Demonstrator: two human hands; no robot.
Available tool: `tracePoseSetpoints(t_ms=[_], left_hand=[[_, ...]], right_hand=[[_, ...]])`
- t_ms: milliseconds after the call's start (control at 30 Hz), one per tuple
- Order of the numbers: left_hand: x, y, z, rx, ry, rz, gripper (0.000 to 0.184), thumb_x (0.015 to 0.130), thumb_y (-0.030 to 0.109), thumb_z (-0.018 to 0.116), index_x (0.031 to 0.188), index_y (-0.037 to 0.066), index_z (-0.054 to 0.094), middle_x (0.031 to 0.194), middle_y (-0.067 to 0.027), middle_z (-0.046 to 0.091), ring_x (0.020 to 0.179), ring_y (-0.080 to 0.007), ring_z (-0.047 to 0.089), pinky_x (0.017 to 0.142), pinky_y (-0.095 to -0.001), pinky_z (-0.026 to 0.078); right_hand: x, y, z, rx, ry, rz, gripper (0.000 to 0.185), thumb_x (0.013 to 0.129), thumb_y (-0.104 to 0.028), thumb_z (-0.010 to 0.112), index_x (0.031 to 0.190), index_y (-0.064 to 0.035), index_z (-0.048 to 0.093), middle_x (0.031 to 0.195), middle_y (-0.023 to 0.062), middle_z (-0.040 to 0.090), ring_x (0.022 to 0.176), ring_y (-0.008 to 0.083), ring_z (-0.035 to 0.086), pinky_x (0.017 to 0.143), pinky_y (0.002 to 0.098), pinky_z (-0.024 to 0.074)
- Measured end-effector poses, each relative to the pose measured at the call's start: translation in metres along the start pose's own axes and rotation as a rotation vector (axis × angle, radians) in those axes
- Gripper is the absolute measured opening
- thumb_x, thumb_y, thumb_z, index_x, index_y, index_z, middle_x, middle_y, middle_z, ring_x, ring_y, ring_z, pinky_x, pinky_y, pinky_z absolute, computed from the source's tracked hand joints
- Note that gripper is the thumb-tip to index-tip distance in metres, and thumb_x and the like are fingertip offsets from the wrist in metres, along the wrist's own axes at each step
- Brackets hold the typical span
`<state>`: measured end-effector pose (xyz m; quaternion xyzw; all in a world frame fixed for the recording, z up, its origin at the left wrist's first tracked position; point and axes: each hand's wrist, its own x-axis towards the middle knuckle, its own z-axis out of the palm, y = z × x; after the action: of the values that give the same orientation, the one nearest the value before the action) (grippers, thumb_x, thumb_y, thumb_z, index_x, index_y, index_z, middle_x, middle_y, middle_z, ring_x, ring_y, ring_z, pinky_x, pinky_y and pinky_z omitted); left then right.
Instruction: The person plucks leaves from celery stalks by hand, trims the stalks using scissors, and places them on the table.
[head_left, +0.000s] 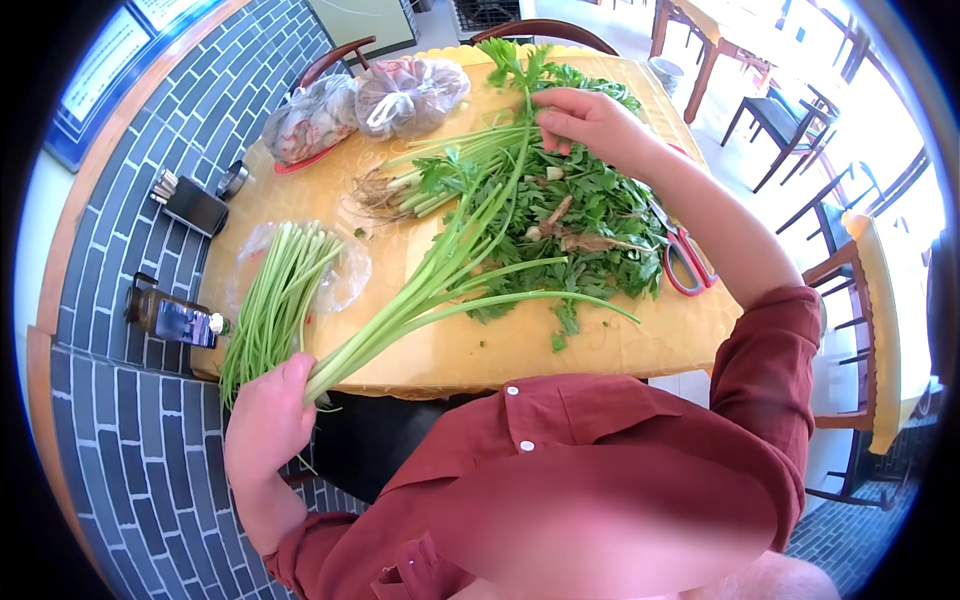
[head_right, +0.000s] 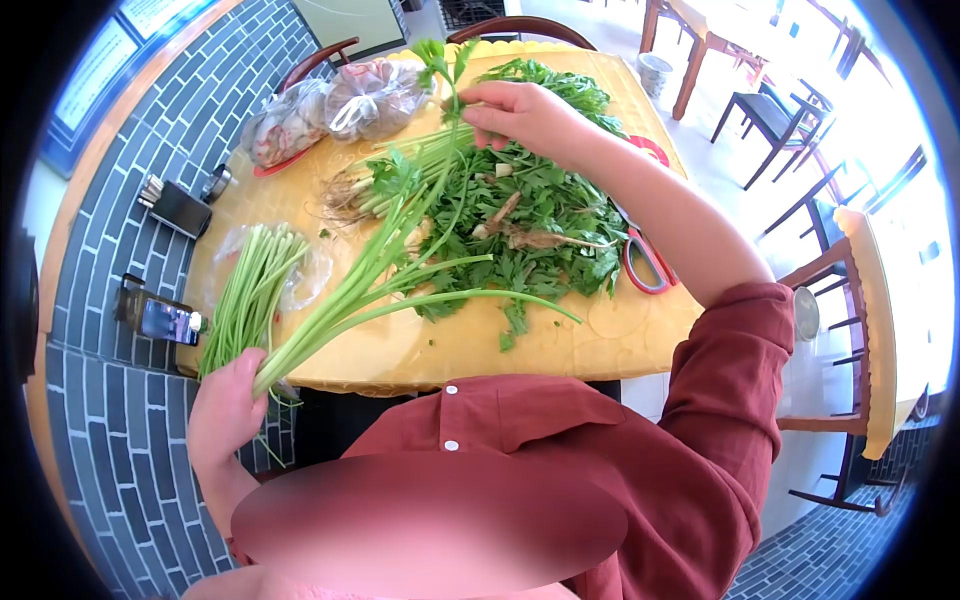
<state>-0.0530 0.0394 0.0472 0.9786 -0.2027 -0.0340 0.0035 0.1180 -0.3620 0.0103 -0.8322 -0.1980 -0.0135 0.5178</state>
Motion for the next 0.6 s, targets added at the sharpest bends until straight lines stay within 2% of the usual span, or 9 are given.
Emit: tracePoseSetpoints(t_ms=[133,200,267,333,400,500,600], left_hand=[[0.001,-0.003,0.000,0.004,-0.055,-0.013,0.031,0.071,0.001,0.057,0.101,0.005,0.050,0.085,-0.0193,0.059,0.080,-0.0392,0.057,0.067,-0.0460,0.046],[0.001,-0.007,0.003,0.008,-0.074,-0.034,0.032,0.070,0.002,0.057,0.101,0.005,0.050,0.085,-0.0181,0.059,0.081,-0.0383,0.057,0.067,-0.0455,0.046],[-0.001,-0.008,0.004,0.002,-0.019,0.009,0.021,0.073,0.004,0.055,0.093,0.004,0.048,0.077,-0.0175,0.058,0.075,-0.0371,0.059,0.063,-0.0456,0.046],[-0.003,-0.009,0.003,-0.036,-0.040,0.000,0.019,0.073,0.003,0.053,0.091,0.003,0.048,0.074,-0.0169,0.057,0.072,-0.0371,0.058,0.060,-0.0453,0.046],[-0.003,-0.010,0.004,-0.044,-0.013,0.011,0.018,0.074,0.002,0.053,0.091,0.003,0.047,0.073,-0.0164,0.056,0.070,-0.0365,0.058,0.059,-0.0448,0.045],[0.002,-0.006,0.007,-0.038,0.028,0.055,0.016,0.074,0.002,0.052,0.090,0.003,0.047,0.071,-0.0158,0.056,0.069,-0.0358,0.058,0.058,-0.0444,0.045],[0.001,-0.008,0.006,-0.018,0.018,0.064,0.014,0.076,0.003,0.052,0.089,0.003,0.047,0.071,-0.0154,0.055,0.068,-0.0356,0.058,0.058,-0.0440,0.045]], right_hand=[[0.003,0.011,0.001,-0.157,0.048,-0.089,0.026,0.092,-0.019,0.053,0.109,0.0002,0.057,0.081,0.0034,0.060,0.074,0.0111,0.057,0.072,0.0251,0.0462],[0.004,0.017,-0.002,-0.458,0.095,-0.310,0.024,0.088,-0.021,0.056,0.103,-0.0027,0.059,0.084,0.0113,0.062,0.078,0.0265,0.061,0.070,0.0328,0.0483],[0.000,0.013,0.000,-0.754,0.170,-0.505,0.016,0.087,-0.017,0.055,0.093,-0.0032,0.060,0.087,0.0131,0.058,0.082,0.0322,0.057,0.070,0.0378,0.0470],[-0.003,0.013,-0.006,-0.945,0.146,-0.501,0.012,0.086,-0.015,0.054,0.089,-0.0039,0.059,0.087,0.0126,0.056,0.082,0.0315,0.055,0.068,0.0403,0.0456],[-0.001,0.020,-0.009,-1.054,0.171,-0.582,0.015,0.087,-0.017,0.052,0.089,-0.0037,0.058,0.084,0.0130,0.057,0.075,0.0324,0.054,0.067,0.0384,0.0452],[0.004,0.017,0.000,-0.727,0.381,-0.158,0.019,0.088,-0.020,0.050,0.090,-0.0030,0.057,0.080,0.0134,0.058,0.069,0.0301,0.055,0.066,0.0358,0.0447],[0.016,0.029,-0.026,-0.571,0.475,0.056,0.023,0.089,-0.025,0.048,0.091,-0.0038,0.057,0.077,0.0132,0.059,0.067,0.0267,0.057,0.067,0.0349,0.0445]])
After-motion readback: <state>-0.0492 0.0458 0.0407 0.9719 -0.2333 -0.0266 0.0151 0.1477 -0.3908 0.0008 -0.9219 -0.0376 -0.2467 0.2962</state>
